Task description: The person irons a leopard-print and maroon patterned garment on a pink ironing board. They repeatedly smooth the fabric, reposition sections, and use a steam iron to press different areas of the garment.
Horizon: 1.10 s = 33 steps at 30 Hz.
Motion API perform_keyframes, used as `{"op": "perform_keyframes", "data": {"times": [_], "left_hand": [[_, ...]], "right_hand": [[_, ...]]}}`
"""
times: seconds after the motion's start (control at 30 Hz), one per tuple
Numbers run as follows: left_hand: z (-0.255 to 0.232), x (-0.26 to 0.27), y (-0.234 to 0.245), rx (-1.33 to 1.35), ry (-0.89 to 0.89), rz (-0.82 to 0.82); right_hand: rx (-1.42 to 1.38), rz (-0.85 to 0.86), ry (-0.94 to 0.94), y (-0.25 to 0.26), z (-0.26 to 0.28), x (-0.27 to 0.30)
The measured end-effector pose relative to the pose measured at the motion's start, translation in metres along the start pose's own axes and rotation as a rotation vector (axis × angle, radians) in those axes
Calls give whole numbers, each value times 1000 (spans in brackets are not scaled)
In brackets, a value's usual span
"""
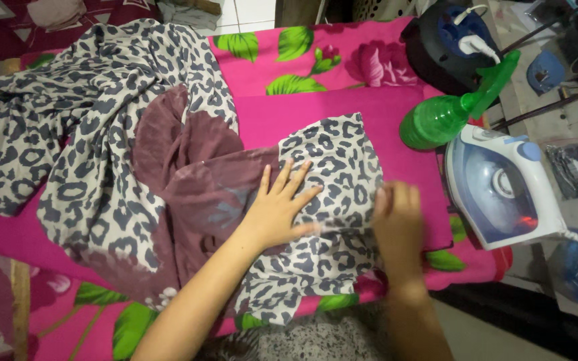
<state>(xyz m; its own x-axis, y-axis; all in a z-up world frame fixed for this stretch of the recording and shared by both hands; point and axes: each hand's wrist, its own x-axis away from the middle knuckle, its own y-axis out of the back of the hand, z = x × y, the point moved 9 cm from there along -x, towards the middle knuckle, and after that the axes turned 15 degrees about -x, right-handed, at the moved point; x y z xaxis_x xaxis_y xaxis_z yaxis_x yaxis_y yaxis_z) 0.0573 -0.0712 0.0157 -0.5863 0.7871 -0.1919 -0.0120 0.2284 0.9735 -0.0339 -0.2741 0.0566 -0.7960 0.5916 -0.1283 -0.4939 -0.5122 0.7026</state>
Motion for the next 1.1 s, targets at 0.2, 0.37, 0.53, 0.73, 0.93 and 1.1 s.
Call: {"op": "perform_keyframes", "data": {"times": [0.2,0.37,0.53,0.73,0.93,1.1], "left_hand": [[15,-12,-10,-4,224,-140],[23,-9,-5,-10,267,-121],[22,-10,4,-4,265,-136],[24,-7,10,17,256,-177],[21,-11,1,-86,281,-67],[-25,-41,-17,-400,176,-96]], "right_hand": [[-300,240,236,-87,49,-13],[243,310,211,-109,16,-37],[213,199,146,-89,-11,-42],[185,-103,276,-49,-21,-43],[130,-183,291,-48,-18,-39],[165,-149,335,-58,-17,-41]]}}
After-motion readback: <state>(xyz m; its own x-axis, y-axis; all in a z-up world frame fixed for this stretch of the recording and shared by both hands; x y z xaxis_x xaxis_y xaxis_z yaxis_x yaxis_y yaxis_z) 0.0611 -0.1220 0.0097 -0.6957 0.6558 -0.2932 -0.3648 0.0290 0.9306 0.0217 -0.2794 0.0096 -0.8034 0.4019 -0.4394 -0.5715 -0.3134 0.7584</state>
